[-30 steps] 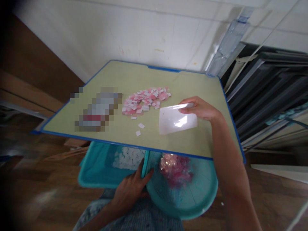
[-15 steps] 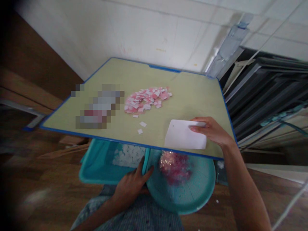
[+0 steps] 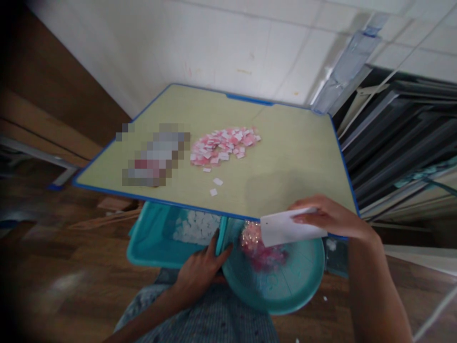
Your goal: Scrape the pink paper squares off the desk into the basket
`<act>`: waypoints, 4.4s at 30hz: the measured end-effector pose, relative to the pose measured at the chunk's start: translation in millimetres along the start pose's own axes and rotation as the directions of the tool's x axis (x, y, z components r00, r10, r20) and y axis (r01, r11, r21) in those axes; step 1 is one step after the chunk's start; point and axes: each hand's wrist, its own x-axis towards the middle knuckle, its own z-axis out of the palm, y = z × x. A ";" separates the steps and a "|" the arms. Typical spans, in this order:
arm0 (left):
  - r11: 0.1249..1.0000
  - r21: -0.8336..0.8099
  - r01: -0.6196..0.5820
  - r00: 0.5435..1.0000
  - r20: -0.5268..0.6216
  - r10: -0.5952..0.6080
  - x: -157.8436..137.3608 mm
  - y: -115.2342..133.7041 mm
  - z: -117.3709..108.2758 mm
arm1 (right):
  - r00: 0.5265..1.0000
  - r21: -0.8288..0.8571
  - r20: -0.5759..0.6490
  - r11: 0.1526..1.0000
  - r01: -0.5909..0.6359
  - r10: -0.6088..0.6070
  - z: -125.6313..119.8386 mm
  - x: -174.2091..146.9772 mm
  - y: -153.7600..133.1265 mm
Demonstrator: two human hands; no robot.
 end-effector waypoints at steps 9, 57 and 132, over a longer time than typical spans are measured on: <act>1.000 0.005 -0.005 1.000 -0.009 0.005 1.4 -0.8 -0.7 | 0.892 0.041 -0.452 0.998 0.053 -0.029 -7.3 -4.4 -0.2; 1.000 -0.008 -0.004 1.000 0.013 0.004 0.2 0.8 -2.8 | 0.846 -0.234 -0.050 0.829 0.507 -0.531 5.2 -45.3 -27.8; 1.000 -0.001 -0.019 1.000 0.023 0.019 -1.7 2.3 -1.0 | 0.966 0.080 -0.139 0.970 0.229 -0.216 29.7 112.4 -71.5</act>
